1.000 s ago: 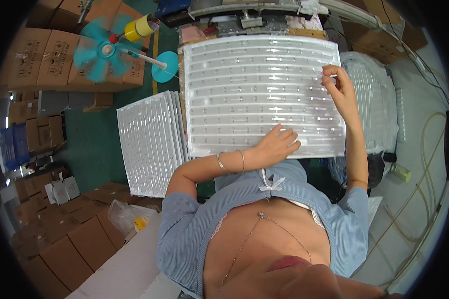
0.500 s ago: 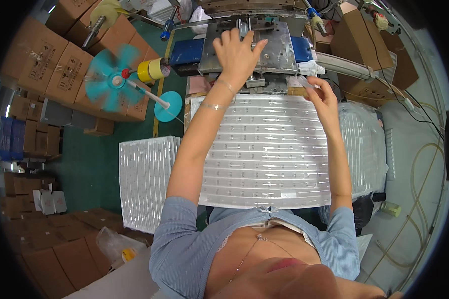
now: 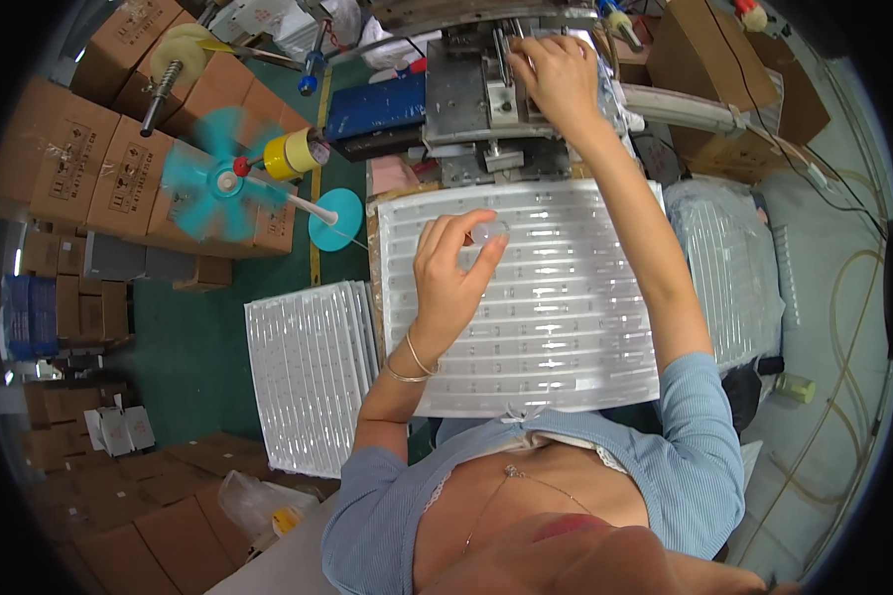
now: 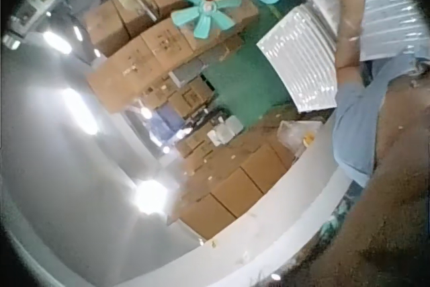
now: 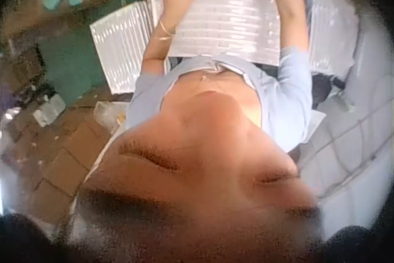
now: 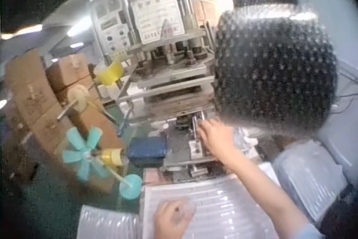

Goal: The person repeatedly picks up small transparent plastic components and places them into a larger white plastic tray with a grid of slots. They then move the filled tray to a stack on the right side of the workspace. The process is repetitive and involves handling the components one by one.

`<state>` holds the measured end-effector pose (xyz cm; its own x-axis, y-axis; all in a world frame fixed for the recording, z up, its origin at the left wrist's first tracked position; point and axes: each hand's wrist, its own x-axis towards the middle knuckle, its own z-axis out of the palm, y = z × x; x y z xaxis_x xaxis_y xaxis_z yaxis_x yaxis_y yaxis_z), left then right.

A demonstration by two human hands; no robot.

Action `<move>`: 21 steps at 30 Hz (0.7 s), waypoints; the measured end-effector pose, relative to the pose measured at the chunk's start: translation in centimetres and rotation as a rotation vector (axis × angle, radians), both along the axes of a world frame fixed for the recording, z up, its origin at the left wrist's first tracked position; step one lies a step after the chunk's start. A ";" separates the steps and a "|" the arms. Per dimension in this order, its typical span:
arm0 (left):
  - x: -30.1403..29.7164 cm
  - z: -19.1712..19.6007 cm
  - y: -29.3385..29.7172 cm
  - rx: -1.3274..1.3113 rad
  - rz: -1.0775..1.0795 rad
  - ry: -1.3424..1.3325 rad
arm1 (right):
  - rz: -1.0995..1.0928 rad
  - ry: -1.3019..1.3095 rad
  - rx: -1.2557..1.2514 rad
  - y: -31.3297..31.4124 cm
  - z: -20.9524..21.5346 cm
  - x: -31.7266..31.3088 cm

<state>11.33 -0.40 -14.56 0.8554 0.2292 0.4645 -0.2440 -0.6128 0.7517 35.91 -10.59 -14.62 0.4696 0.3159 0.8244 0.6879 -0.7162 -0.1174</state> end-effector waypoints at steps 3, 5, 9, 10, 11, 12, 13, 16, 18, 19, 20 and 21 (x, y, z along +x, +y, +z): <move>-2.5 -1.8 -1.0 -0.210 -0.102 0.126 | 0.018 -0.021 0.107 -0.8 -0.1 -2.0; -3.4 -2.8 -2.3 -0.461 -0.219 0.184 | 0.503 0.523 0.356 -5.2 -4.8 -1.7; -6.8 -4.7 -4.5 -0.553 -0.388 0.338 | 0.110 0.243 0.142 -14.6 -1.7 -11.4; -7.3 -5.0 -5.1 -0.389 -0.436 0.318 | 0.088 0.334 0.064 -17.0 -3.0 -13.6; -7.8 -5.3 -5.8 -0.220 -0.477 0.289 | 0.071 0.419 -0.009 -19.0 -3.6 -16.4; -8.3 -5.7 -6.5 -0.047 -0.511 0.257 | 0.121 0.530 -0.064 -20.2 -3.9 -19.0; -8.8 -6.0 -7.3 0.060 -0.538 0.210 | 0.185 0.632 -0.119 -20.7 -4.0 -21.3; -9.7 -7.5 -9.9 0.357 -0.611 0.045 | 0.373 0.934 -0.293 -21.4 -4.6 -26.3; -10.0 -9.0 -10.2 0.511 -0.635 0.080 | 0.493 0.893 -0.473 -21.7 -5.3 -27.8; -10.2 -9.6 -10.3 0.588 -0.641 0.097 | 0.490 0.835 -0.531 -21.9 -6.3 -28.0; -10.3 -9.9 -10.2 0.616 -0.651 0.099 | 0.487 0.777 -0.587 -22.0 -7.4 -28.1; -10.5 -10.2 -9.8 0.643 -0.659 0.102 | 0.486 0.718 -0.643 -22.1 -8.0 -28.1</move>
<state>0.87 -10.24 -24.78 0.7648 -0.5942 0.2490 -0.6430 -0.6801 0.3521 7.84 -32.73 -22.64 0.4849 0.8744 0.0190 0.8354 -0.4567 -0.3058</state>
